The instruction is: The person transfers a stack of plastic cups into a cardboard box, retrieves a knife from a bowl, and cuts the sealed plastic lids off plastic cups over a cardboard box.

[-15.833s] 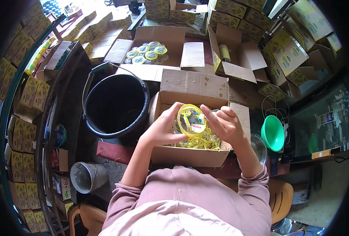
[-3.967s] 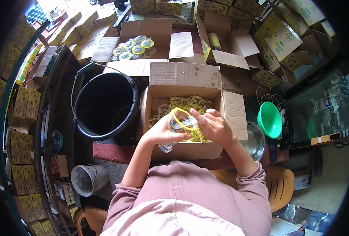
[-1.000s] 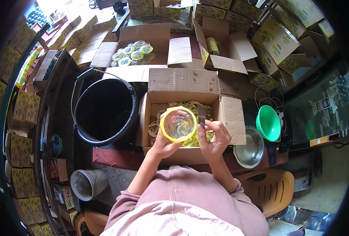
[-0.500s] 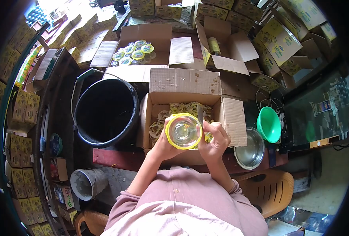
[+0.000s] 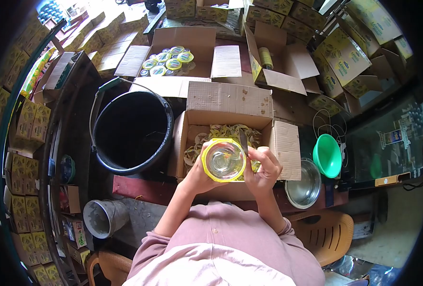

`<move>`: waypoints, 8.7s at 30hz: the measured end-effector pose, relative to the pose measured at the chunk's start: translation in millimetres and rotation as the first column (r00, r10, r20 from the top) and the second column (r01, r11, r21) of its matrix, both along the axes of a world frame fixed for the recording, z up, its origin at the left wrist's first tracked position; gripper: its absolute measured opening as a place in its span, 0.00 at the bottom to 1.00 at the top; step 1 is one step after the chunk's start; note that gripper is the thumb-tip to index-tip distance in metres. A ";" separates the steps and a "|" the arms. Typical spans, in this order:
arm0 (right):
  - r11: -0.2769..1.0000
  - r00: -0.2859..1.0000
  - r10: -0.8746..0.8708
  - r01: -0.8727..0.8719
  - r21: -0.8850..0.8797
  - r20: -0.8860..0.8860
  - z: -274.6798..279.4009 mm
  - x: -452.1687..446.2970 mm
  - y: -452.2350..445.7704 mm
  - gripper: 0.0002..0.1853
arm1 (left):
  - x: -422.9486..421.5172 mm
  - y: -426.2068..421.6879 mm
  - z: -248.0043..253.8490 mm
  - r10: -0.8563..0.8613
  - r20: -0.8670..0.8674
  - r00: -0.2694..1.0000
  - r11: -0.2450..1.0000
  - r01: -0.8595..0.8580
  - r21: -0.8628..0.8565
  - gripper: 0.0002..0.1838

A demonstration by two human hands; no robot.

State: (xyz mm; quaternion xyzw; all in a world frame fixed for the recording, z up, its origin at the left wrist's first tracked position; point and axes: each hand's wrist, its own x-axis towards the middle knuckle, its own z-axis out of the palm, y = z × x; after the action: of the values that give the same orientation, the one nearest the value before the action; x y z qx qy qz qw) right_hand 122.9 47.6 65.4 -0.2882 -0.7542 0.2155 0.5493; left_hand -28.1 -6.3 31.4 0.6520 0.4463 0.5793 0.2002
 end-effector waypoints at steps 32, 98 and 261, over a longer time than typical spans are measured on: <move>0.993 0.998 0.065 -0.066 -0.096 -0.022 -8.3 12.9 -2.5 0.11 | -10.3 0.1 5.9 -0.168 0.198 0.966 0.975 0.192 -0.111 0.37; 0.995 0.995 -0.092 0.093 -0.025 0.037 -11.6 6.4 -4.5 0.13 | 0.7 10.0 -12.0 -0.108 0.153 0.982 0.987 0.124 -0.099 0.39; 0.975 0.972 -0.220 0.217 0.050 0.080 -21.0 13.8 -17.5 0.12 | 4.5 9.1 3.1 -0.110 0.099 0.989 0.981 0.124 -0.152 0.36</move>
State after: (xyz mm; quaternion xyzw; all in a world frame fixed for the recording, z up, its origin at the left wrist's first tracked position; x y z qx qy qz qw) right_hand 136.7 30.1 44.4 -0.3671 -0.7448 0.1258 0.5429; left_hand -23.6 2.9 34.5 0.6324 0.4421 0.5582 0.3048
